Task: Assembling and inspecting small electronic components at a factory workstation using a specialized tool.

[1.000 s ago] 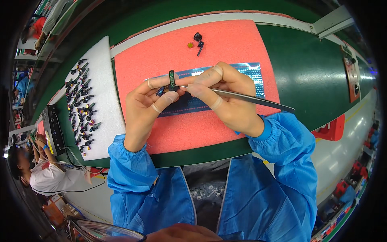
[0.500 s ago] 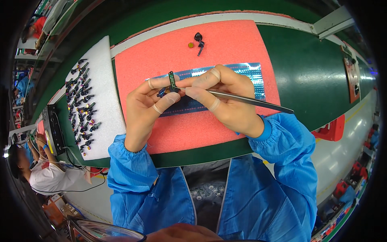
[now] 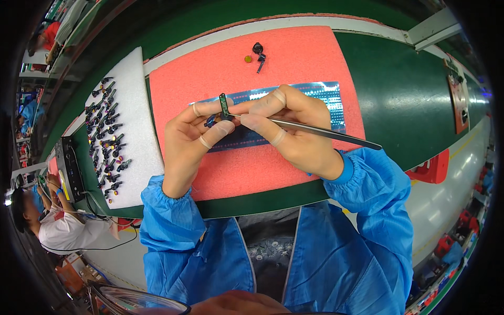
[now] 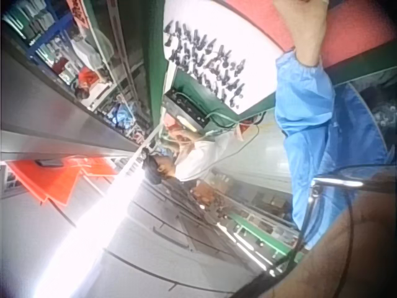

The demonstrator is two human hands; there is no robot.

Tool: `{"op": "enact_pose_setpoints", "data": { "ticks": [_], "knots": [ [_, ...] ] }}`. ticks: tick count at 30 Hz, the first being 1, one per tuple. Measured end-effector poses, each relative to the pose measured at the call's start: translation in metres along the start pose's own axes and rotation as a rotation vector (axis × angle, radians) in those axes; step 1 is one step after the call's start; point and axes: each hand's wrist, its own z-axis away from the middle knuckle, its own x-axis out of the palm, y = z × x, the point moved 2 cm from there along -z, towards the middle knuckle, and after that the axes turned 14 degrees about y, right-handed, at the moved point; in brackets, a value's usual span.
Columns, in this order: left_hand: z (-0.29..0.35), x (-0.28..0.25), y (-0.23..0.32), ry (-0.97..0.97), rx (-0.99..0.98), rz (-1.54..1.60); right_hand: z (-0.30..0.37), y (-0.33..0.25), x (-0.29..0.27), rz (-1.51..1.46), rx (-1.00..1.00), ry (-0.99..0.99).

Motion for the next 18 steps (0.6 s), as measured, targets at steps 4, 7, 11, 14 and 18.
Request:
{"op": "enact_pose_setpoints", "data": {
  "ticks": [4,7,11,14,18],
  "knots": [
    [-0.0007,-0.0006,-0.0010,-0.011,0.015,-0.001,0.0001,0.0018,-0.0001,-0.023,0.006,0.003],
    [-0.0009,-0.0004,-0.0006,-0.018,0.025,-0.006,0.0003,0.0023,-0.0001,-0.021,0.006,0.005],
    [-0.0010,-0.0002,-0.0003,-0.022,0.032,-0.019,0.0006,0.0026,-0.0006,-0.022,0.001,0.001],
    [-0.0013,0.0000,0.0002,-0.027,0.040,-0.021,0.0006,0.0020,-0.0005,-0.008,-0.004,-0.003],
    [-0.0009,0.0015,0.0019,-0.044,0.046,-0.008,0.0001,-0.0003,-0.0017,0.006,0.012,-0.004]
  ]
}}
